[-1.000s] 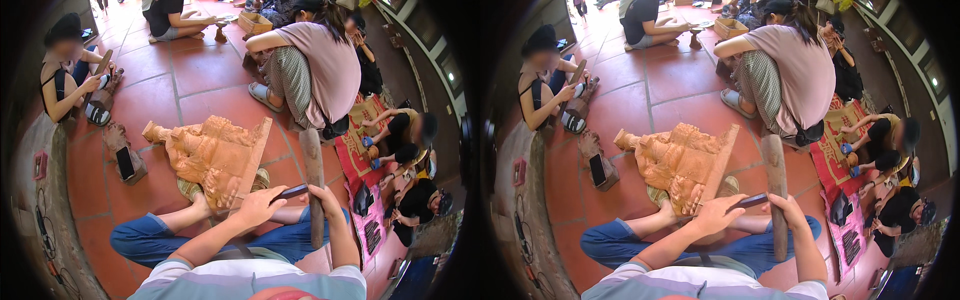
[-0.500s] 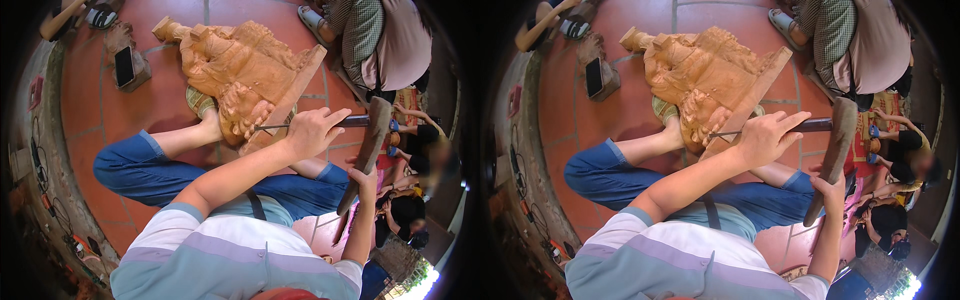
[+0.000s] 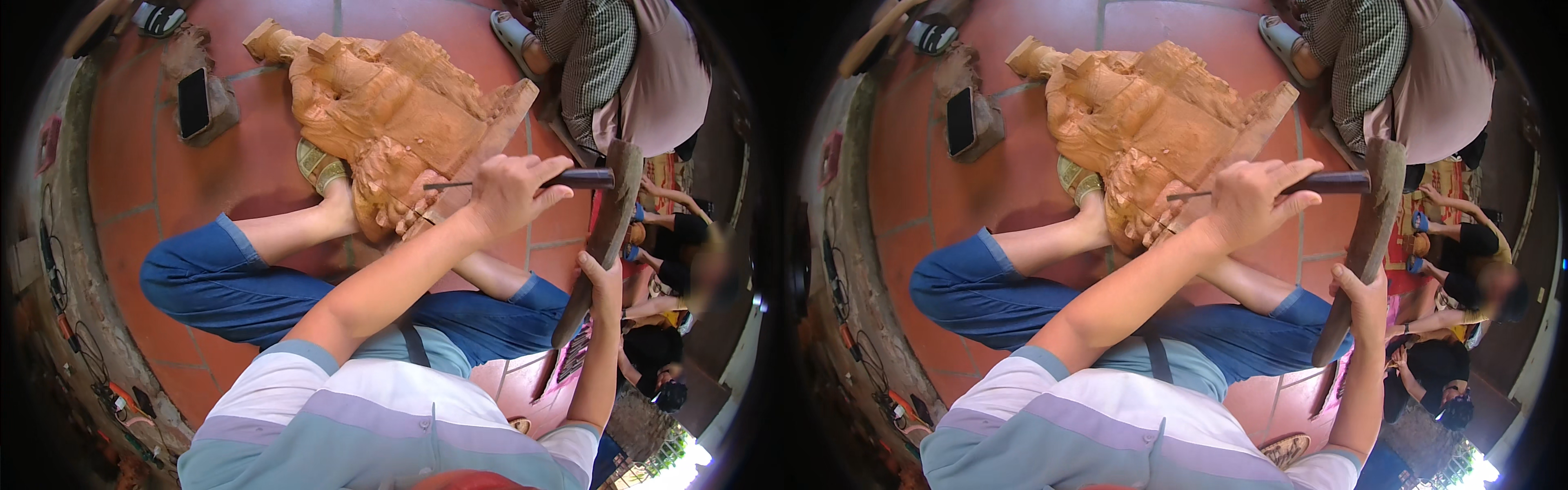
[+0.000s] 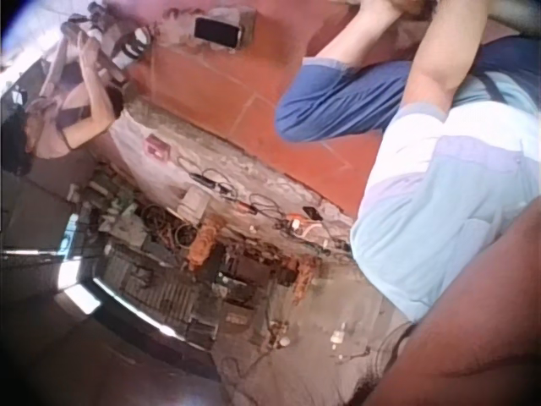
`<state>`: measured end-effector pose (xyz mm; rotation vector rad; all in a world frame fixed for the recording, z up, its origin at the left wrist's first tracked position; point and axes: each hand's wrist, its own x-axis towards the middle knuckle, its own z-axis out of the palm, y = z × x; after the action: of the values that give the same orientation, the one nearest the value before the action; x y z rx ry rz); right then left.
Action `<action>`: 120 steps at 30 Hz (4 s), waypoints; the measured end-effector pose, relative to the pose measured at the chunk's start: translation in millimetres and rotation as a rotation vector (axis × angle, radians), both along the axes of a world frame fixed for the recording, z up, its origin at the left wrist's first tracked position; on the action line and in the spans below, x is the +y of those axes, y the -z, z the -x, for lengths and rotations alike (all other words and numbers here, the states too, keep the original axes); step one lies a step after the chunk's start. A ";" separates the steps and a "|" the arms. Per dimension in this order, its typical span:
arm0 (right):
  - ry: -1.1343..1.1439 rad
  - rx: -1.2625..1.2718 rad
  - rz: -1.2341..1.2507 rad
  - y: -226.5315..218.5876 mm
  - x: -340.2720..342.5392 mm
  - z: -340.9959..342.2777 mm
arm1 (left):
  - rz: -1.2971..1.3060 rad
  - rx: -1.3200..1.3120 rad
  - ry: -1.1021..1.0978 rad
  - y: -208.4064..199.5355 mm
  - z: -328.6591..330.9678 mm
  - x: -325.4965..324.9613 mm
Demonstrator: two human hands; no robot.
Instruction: The person sits on the floor and carves a wooden sculpture using a chisel and mallet. They repeatedly strike the chisel to shape the wood, occasionally pausing to adjust the tool or inspect the work.
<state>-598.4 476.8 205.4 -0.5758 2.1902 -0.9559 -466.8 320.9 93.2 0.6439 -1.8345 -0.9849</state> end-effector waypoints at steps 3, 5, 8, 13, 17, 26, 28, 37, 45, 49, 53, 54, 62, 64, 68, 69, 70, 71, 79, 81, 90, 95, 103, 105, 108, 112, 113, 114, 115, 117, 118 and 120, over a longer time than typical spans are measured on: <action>-0.065 0.035 -0.002 0.3 -9.8 8.5 | 0.032 0.018 -0.107 7.2 7.5 -12.3; -0.095 0.039 0.006 1.0 -18.4 17.3 | 0.035 0.046 -0.205 10.9 14.0 -17.3; -0.137 0.058 0.001 -5.0 -35.4 33.1 | -0.043 0.072 -0.246 12.4 23.7 -24.4; -0.154 0.114 -0.011 -15.5 -67.6 45.0 | -0.169 0.134 -0.309 10.8 29.6 -33.7; -0.220 0.161 -0.010 -15.5 -96.5 58.6 | -0.271 0.034 -0.303 15.1 30.7 -38.6; -0.425 0.147 -0.173 -9.1 -143.0 86.5 | -0.361 -0.073 -0.381 28.5 38.8 -41.7; -0.460 0.189 -0.180 -11.4 -145.3 81.2 | -0.342 -0.075 -0.407 26.1 36.0 -37.9; -0.426 0.191 -0.087 -29.2 -149.6 72.0 | -0.342 0.039 -0.436 18.1 24.3 -41.5; -0.430 0.157 -0.285 -30.7 -152.7 68.6 | -0.388 -0.018 -0.431 30.7 27.4 -40.5; -0.280 0.101 -0.214 -23.9 -147.6 88.0 | -0.326 -0.017 -0.427 22.7 22.4 -34.5; -0.493 0.167 -0.256 -24.9 -137.0 73.7 | -0.311 -0.006 -0.392 21.5 15.3 -31.4; -0.457 0.196 -0.217 -22.9 -136.0 74.8 | -0.292 0.006 -0.378 21.3 15.7 -32.8; -0.285 0.148 -0.096 -34.9 -135.3 81.6 | -0.298 -0.020 -0.378 19.2 27.4 -38.1; -0.234 0.066 -0.075 -29.6 -135.4 85.2 | -0.303 -0.003 -0.416 18.6 25.8 -39.0; -0.307 0.054 -0.143 -26.2 -144.1 73.9 | -0.422 -0.050 -0.394 18.1 25.5 -46.6; -0.366 0.085 -0.177 -23.4 -146.5 71.9 | -0.383 -0.027 -0.413 18.7 27.4 -49.2; -0.486 0.131 -0.195 -18.7 -142.9 69.5 | -0.361 -0.014 -0.423 20.2 26.2 -44.9; -0.448 0.139 -0.161 -17.2 -145.2 69.4 | -0.339 -0.001 -0.434 21.8 24.8 -41.5; -0.532 0.161 -0.192 -29.6 -155.6 65.7 | -0.337 0.020 -0.470 20.6 22.0 -42.6; -0.496 0.246 -0.193 -37.1 -160.1 74.7 | -0.330 0.016 -0.469 20.5 21.6 -41.9; -0.397 0.176 -0.270 -37.7 -169.7 70.1 | -0.380 0.038 -0.505 26.7 23.0 -44.9; -0.521 0.152 -0.281 -34.7 -160.5 59.4 | -0.281 0.037 -0.506 21.8 12.8 -35.7; -0.597 0.206 -0.211 -34.5 -143.1 55.2 | -0.194 0.124 -0.512 19.2 6.8 -33.0; -0.540 0.281 -0.134 -40.7 -140.0 50.9 | -0.179 0.134 -0.496 19.9 2.7 -31.4; -0.172 0.039 -0.005 -42.0 -134.8 52.8 | -0.184 0.109 -0.451 18.5 4.5 -28.4; -0.549 0.198 -0.246 -31.2 -104.9 63.8 | -0.160 0.118 -0.407 22.5 -0.8 -21.2; -0.509 0.205 -0.234 -32.7 -103.9 61.1 | -0.156 0.137 -0.404 25.1 -2.5 -19.0; -0.469 0.212 -0.223 -36.7 -104.3 58.0 | -0.143 0.144 -0.401 26.6 -1.3 -19.4; -0.427 0.218 -0.220 -39.8 -102.2 56.9 | -0.137 0.152 -0.394 23.4 -0.5 -20.8; -0.359 0.186 -0.239 -38.7 -92.0 58.8 | -0.115 0.142 -0.372 16.7 -0.9 -18.7; -0.397 0.199 -0.233 -37.1 -87.5 60.8 | -0.087 0.128 -0.357 10.8 0.2 -21.3; -0.427 0.218 -0.217 -34.9 -82.3 59.3 | -0.065 0.100 -0.322 8.3 0.3 -19.7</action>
<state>-657.8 394.5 240.3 -1.0280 2.1911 -0.4424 -467.1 301.2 84.9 0.8821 -1.5564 -0.8479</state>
